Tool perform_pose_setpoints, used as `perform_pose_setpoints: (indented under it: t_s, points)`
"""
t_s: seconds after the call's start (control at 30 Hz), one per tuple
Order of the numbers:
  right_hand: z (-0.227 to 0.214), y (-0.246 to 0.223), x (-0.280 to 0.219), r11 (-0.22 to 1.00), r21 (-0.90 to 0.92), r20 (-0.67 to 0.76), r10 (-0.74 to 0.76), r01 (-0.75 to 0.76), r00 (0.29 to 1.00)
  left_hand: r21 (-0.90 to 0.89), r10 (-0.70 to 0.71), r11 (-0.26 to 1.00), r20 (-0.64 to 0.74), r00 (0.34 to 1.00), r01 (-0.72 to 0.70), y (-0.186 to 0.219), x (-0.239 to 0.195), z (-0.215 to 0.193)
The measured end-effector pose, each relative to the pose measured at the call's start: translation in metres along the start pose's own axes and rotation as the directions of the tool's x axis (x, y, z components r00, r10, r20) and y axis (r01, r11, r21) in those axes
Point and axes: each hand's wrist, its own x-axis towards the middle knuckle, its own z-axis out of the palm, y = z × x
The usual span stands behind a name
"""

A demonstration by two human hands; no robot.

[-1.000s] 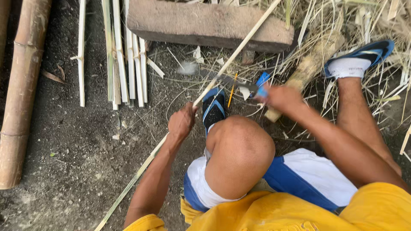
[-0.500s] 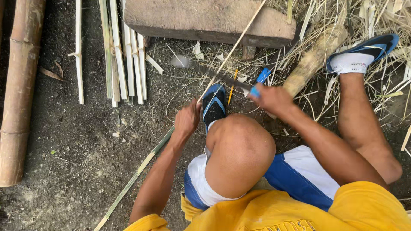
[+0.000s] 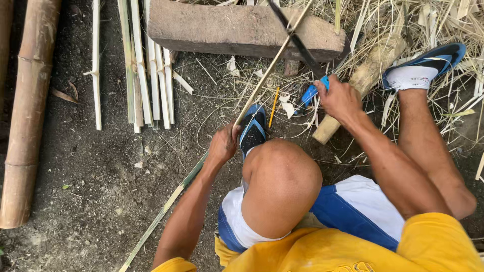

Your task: The person sits on the ground and uses a machete to split long bamboo strips into thinner pieces. They repeatedly position each strip against a wooden block and strike it with the machete to separate the layers, then place the finished pieces aside.

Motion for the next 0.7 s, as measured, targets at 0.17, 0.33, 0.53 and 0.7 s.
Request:
perform_pose_setpoints:
  t_s: [0.17, 0.33, 0.53, 0.7]
  points:
    - [0.024, -0.012, -0.022, 0.881, -0.318, 0.313, -0.252, 0.351, 0.916, 0.143, -0.105, 0.985, 0.071, 0.992, 0.094, -0.002, 0.001, 0.001]
    - [-0.006, 0.02, 0.021, 0.965, -0.234, -0.056, -0.133, 0.117, 0.989, 0.147, 0.094, 0.984, 0.041, 0.995, -0.099, -0.055, -0.024, -0.004]
    - [0.002, 0.016, 0.023, 0.981, -0.15, -0.154, -0.148, 0.124, 0.977, 0.09, 0.096, 0.99, 0.098, 0.991, -0.105, 0.002, 0.085, -0.001]
    - [0.013, 0.002, 0.01, 0.994, -0.008, -0.098, -0.107, 0.106, 0.99, -0.279, 0.144, 0.957, 0.248, 0.958, -0.072, 0.05, 0.146, 0.039]
